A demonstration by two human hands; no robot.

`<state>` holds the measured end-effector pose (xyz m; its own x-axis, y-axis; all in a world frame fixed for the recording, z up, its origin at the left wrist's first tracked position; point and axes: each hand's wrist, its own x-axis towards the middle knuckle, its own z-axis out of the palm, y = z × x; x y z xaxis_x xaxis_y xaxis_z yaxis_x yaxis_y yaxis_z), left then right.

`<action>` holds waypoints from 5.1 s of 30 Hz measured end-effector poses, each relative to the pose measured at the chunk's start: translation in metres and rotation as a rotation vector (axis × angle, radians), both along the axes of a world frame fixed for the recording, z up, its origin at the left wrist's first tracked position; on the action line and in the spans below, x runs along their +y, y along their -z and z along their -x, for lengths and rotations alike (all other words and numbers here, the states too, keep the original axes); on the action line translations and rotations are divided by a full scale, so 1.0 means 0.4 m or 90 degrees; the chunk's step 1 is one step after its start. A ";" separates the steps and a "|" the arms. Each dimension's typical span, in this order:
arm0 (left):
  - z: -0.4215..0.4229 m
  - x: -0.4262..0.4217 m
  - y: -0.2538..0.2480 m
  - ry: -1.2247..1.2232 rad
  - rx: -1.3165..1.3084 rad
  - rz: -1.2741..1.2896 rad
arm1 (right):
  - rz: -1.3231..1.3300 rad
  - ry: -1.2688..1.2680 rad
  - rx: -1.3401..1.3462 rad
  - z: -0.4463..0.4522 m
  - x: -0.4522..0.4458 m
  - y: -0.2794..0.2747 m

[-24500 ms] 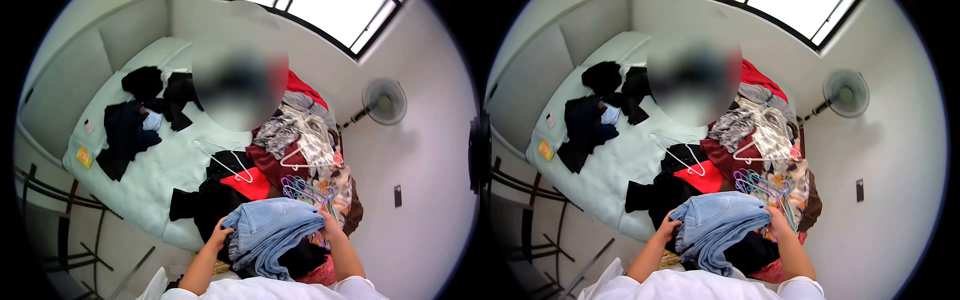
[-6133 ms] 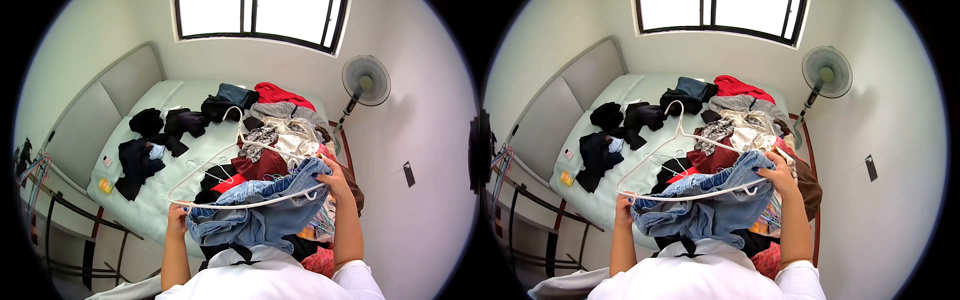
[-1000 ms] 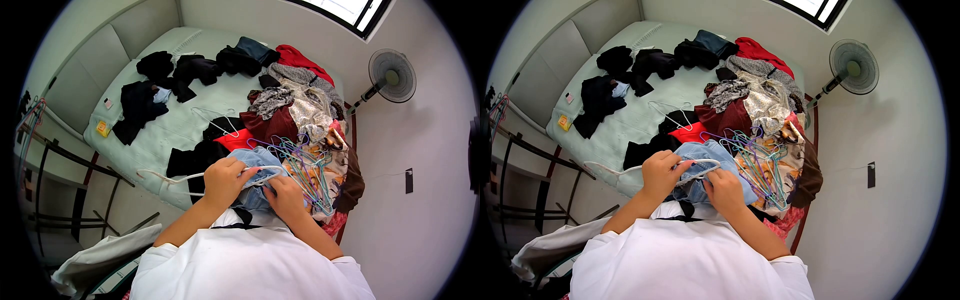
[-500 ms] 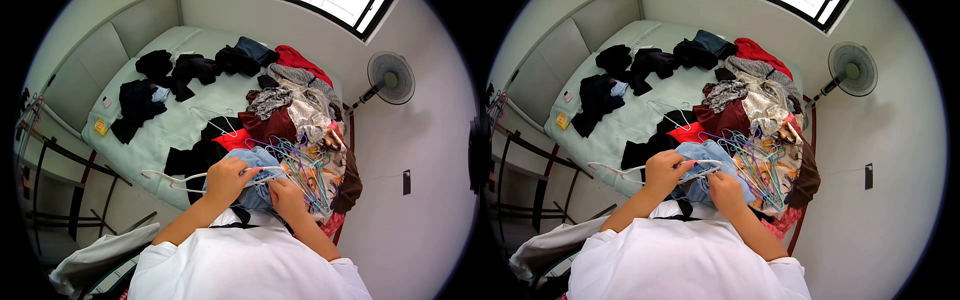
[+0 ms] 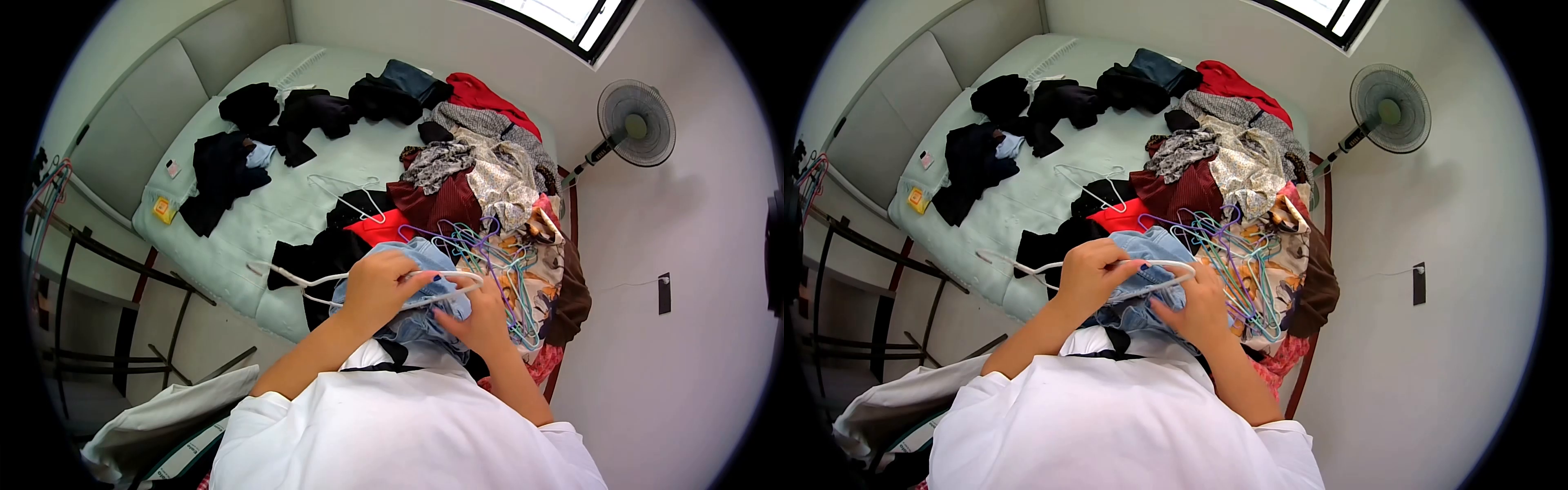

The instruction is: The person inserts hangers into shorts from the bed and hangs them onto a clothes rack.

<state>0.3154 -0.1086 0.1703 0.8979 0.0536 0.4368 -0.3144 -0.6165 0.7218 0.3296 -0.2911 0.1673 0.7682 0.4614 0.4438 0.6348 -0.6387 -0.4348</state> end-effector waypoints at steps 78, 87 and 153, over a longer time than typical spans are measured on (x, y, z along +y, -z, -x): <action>-0.137 0.068 0.308 -0.053 0.531 0.876 | -0.997 0.326 0.401 -0.230 -0.439 0.117; -0.122 0.077 0.311 -0.109 0.449 0.888 | -1.047 0.346 0.346 -0.219 -0.403 0.082; 1.346 -0.514 -0.242 -0.734 -0.625 0.431 | -0.649 -0.744 1.042 0.477 0.052 -0.302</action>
<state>-0.2229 -0.3141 0.2672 -0.3313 0.8556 0.3976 -0.4125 -0.5104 0.7546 0.1387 -0.2705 0.2880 0.2524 0.9422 0.2201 -0.6857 0.3347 -0.6464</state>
